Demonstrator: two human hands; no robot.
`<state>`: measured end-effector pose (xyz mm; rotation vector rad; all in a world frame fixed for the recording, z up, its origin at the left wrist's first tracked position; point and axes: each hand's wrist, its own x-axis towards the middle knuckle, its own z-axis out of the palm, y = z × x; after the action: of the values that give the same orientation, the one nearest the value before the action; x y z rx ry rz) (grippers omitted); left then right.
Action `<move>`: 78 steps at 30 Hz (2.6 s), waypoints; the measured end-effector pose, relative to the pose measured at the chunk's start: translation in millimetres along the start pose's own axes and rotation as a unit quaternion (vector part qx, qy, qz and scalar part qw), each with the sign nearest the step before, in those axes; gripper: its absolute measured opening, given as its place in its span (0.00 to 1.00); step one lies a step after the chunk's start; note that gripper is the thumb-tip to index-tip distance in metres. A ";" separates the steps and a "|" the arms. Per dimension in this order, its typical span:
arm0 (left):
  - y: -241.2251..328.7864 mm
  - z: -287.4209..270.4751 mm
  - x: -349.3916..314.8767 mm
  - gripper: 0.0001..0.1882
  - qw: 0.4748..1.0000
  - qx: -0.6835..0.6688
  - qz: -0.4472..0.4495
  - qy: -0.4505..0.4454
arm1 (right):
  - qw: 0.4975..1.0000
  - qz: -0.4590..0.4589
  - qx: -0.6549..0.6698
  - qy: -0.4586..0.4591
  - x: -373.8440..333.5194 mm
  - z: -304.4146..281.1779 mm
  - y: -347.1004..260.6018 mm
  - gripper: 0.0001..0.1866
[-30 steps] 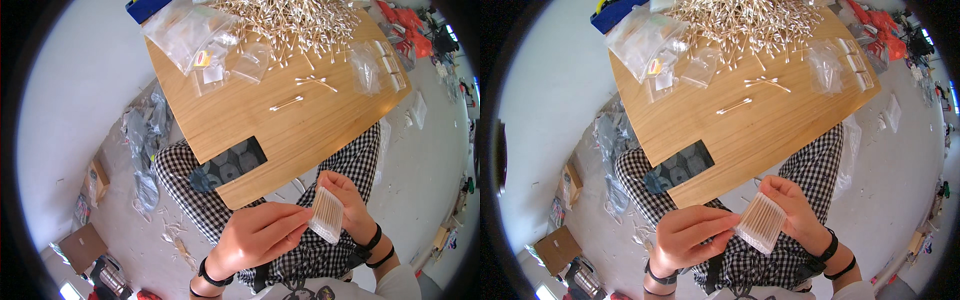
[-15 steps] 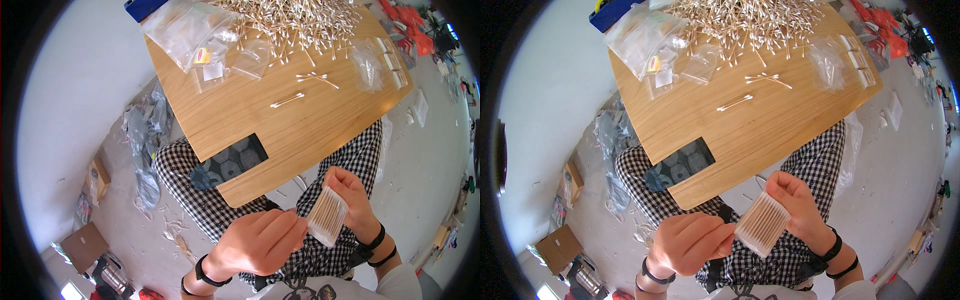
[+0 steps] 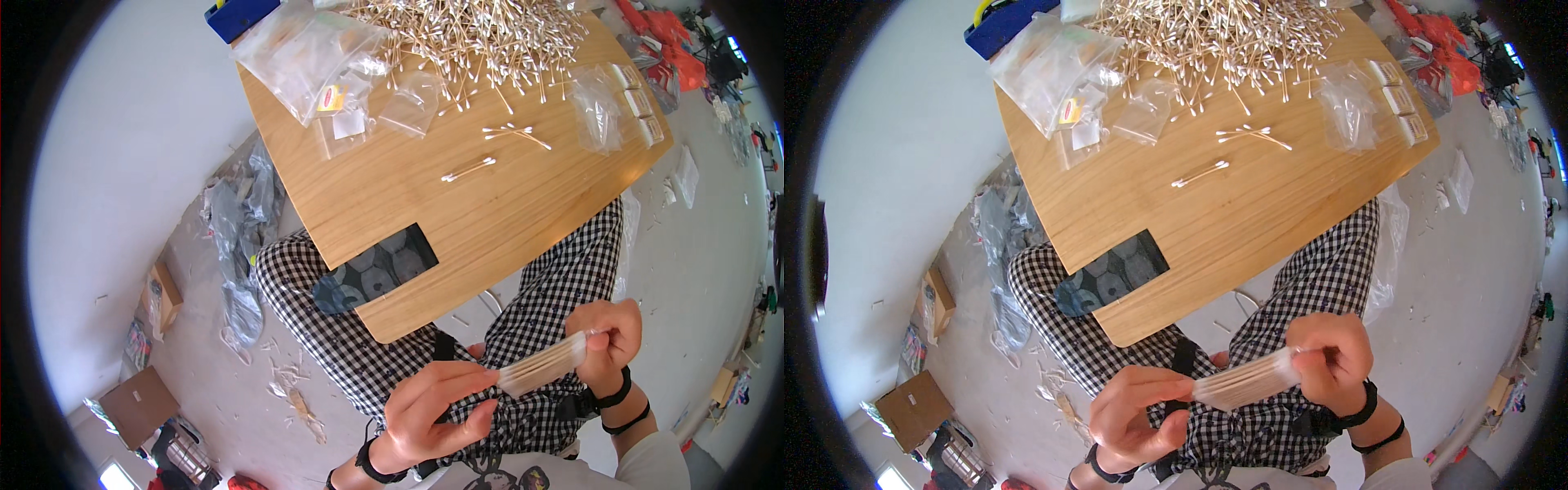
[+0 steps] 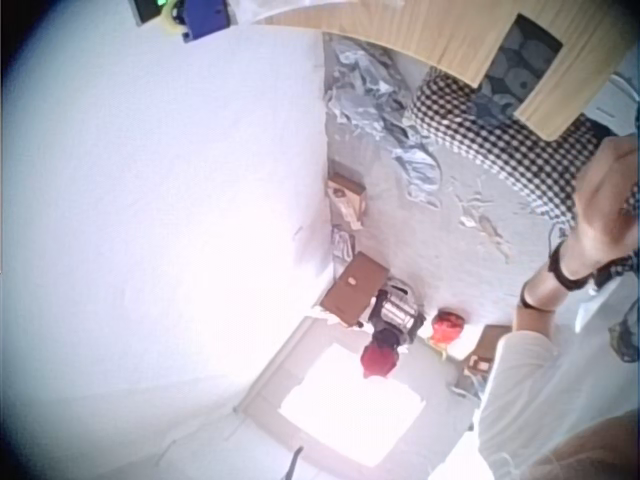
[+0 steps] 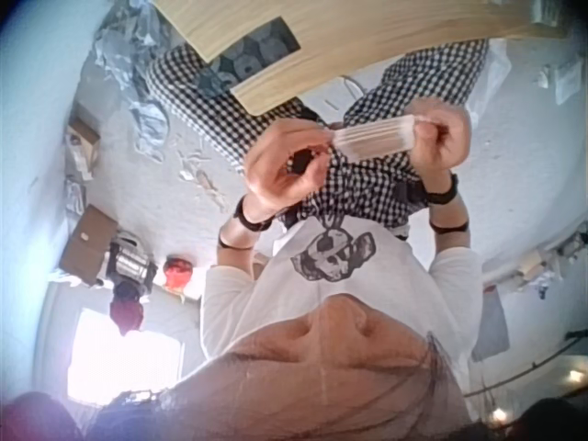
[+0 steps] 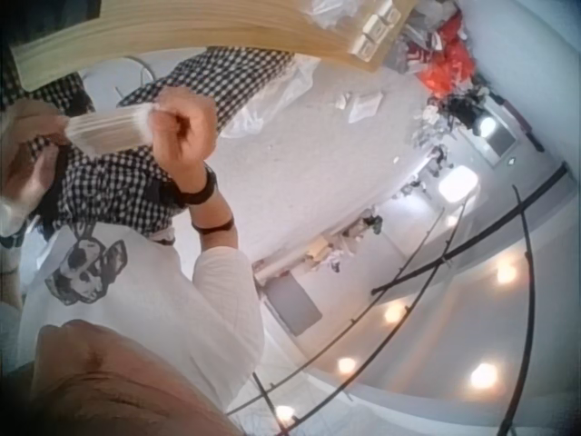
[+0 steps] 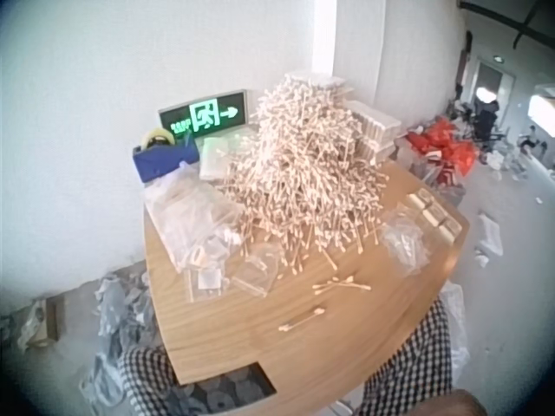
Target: Manually aligning and packaging cotton swabs into small plastic cases.
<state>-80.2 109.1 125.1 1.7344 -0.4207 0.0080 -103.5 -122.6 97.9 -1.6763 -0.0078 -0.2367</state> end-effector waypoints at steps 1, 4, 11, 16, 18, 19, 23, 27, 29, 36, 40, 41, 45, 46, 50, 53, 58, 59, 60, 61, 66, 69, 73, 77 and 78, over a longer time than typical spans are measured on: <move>0.9 0.6 -2.2 0.16 0.998 -0.045 -0.039 -0.003 | 0.999 -0.047 -0.013 -0.008 0.0 -2.2 0.8 0.05; 8.3 8.9 3.1 0.23 0.975 -0.158 -0.152 0.019 | 0.985 -0.127 -0.037 -0.108 12.8 -16.7 -6.1 0.12; -25.8 9.6 28.6 0.27 0.992 -0.050 -0.012 -0.112 | 0.895 -0.315 -0.203 -0.243 50.5 3.2 -19.2 0.19; -48.4 17.0 33.7 0.15 0.983 -0.150 -0.095 -0.042 | 0.974 -0.135 -0.092 -0.157 57.6 12.3 9.7 0.14; -64.1 17.7 35.8 0.17 0.992 -0.113 -0.047 -0.008 | 0.990 -0.045 -0.049 -0.122 55.8 17.4 17.3 0.08; -67.8 19.6 39.9 0.17 0.993 -0.112 -0.045 -0.012 | 0.991 -0.046 -0.049 -0.117 54.6 20.3 22.5 0.08; -66.9 29.4 53.6 0.20 0.995 0.005 -0.087 0.054 | 0.993 -0.036 -0.088 -0.066 58.4 35.7 35.9 0.05; -88.1 28.9 52.1 0.18 0.996 -0.020 -0.089 0.011 | 0.995 -0.020 -0.081 -0.061 61.4 39.2 53.2 0.04; -93.1 30.3 50.3 0.17 0.992 -0.047 -0.119 0.002 | 0.996 0.003 -0.062 -0.067 63.3 36.2 56.6 0.04; -87.7 33.6 48.5 0.14 0.996 -0.004 -0.077 0.032 | 0.992 -0.042 -0.068 -0.100 71.1 38.0 50.7 0.04; -88.1 39.8 49.2 0.11 0.994 0.007 -0.085 0.070 | 0.991 0.040 -0.048 -0.120 73.0 31.5 50.4 0.03; -87.1 40.9 50.0 0.10 0.994 0.038 -0.061 0.079 | 0.992 0.018 -0.040 -0.116 74.5 29.9 48.2 0.03; -74.6 46.6 49.9 0.08 0.990 0.114 -0.004 0.080 | 0.992 0.005 -0.047 -0.116 70.1 20.9 55.0 0.03; -75.9 46.6 49.0 0.07 0.991 0.107 -0.017 0.078 | 0.990 0.025 -0.067 -0.125 74.1 21.6 57.0 0.04; -74.3 47.8 50.2 0.07 0.991 0.105 -0.024 0.084 | 0.995 -0.030 -0.040 -0.092 68.8 24.2 43.2 0.04; -75.2 48.9 50.6 0.07 0.990 0.113 -0.023 0.085 | 0.989 0.013 -0.064 -0.130 70.5 19.0 55.8 0.03; -77.5 46.5 36.3 0.04 0.990 0.122 -0.029 0.072 | 0.989 -0.058 -0.068 -0.119 61.8 24.8 53.3 0.03; -83.9 51.6 32.4 0.07 0.992 0.083 -0.012 0.091 | 0.989 -0.046 -0.051 -0.129 59.7 22.6 57.9 0.04; -87.0 53.7 37.0 0.07 0.990 0.114 0.003 0.082 | 0.992 -0.041 -0.038 -0.117 61.6 20.7 60.8 0.03; -85.5 55.7 36.5 0.08 0.987 0.141 0.012 0.069 | 0.994 -0.027 -0.027 -0.103 57.2 19.3 60.8 0.03; -82.2 49.8 41.2 0.09 0.993 0.094 -0.045 0.056 | 0.991 -0.054 0.009 -0.122 61.5 34.6 71.2 0.04; -85.8 46.1 41.6 0.09 0.995 0.053 -0.070 0.041 | 0.992 -0.029 0.029 -0.117 60.9 26.6 66.5 0.03; -88.1 55.0 41.1 0.07 0.993 0.053 -0.079 0.065 | 0.990 0.045 0.088 -0.100 57.8 26.4 63.5 0.03; -72.7 51.2 34.1 0.05 0.986 0.115 -0.028 0.118 | 0.992 -0.004 0.072 -0.103 56.9 32.7 62.9 0.03; -72.6 51.6 36.5 0.05 0.981 0.149 -0.003 0.121 | 0.994 -0.028 0.045 -0.093 56.7 30.2 69.2 0.03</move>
<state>-37.2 60.5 53.9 2.0007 -0.2430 0.2891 -33.5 -109.0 36.0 -1.6046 -0.2018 -0.1192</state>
